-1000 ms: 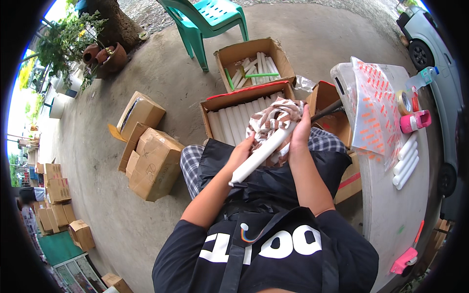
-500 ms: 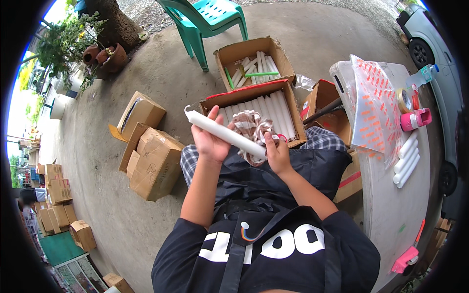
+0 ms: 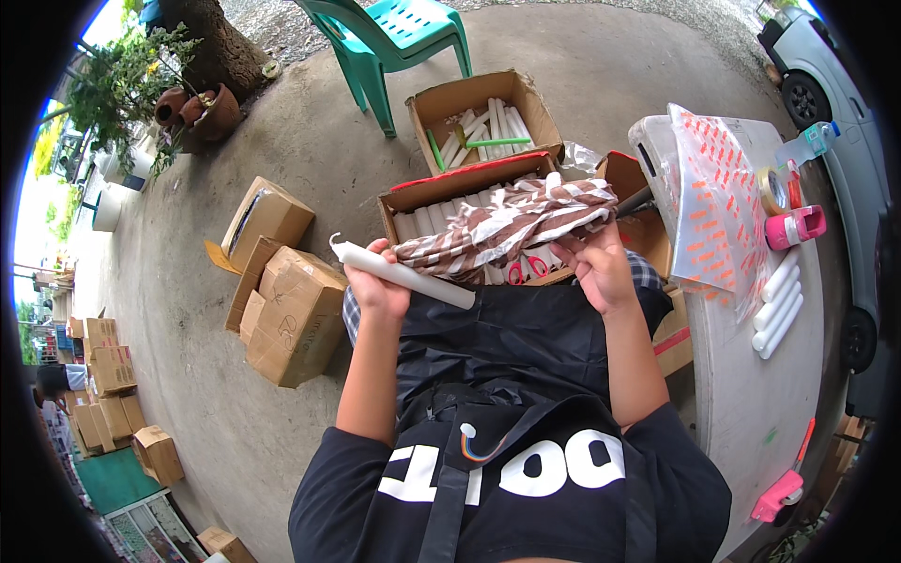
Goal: The person sits on the ground and repeatedly wipes white cylindrical candles with a patterned cloth. They pick up each candle, wipe it, and place it on a nearby table. The person also briefly handles a roll of tape and a pair of scissors.
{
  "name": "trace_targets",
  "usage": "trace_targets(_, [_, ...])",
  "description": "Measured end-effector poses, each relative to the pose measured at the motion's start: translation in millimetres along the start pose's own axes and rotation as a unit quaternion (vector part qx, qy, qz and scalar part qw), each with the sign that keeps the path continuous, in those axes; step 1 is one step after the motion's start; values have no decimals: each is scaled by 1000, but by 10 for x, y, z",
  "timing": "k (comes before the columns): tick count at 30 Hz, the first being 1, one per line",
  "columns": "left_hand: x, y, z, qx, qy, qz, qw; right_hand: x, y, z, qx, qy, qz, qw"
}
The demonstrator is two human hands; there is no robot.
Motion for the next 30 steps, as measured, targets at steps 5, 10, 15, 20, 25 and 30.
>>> trace_targets(5, [-103, 45, 92, -60, -34, 66, 995, -534, -133, -552, 33, -248, -12, 968])
trace_targets(10, [69, 178, 301, -121, -154, 124, 973, -614, -325, -765, 10, -204, 89, 975])
trace_targets(15, [222, 219, 173, -38, -303, 124, 944, -280, -254, -429, 21, -187, 68, 980])
trace_targets(20, [278, 193, 168, 15, -330, 144, 933, -246, -172, -283, 33, -33, 214, 976])
trace_targets(25, [353, 291, 141, 15, -542, 144, 828, -648, -124, -263, 10, 7, -7, 1000])
trace_targets(30, [224, 66, -255, 69, -543, 106, 830, -504, -78, -223, 10, 0, 80, 997])
Point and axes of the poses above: each hand's wrist, its own y-axis away from the middle knuckle, its own x-axis out of the palm, z = x × y, the point moved 6 cm from there along -y, towards the middle knuckle, and after that the axes turned 5 degrees about z, right-handed, at the moved point
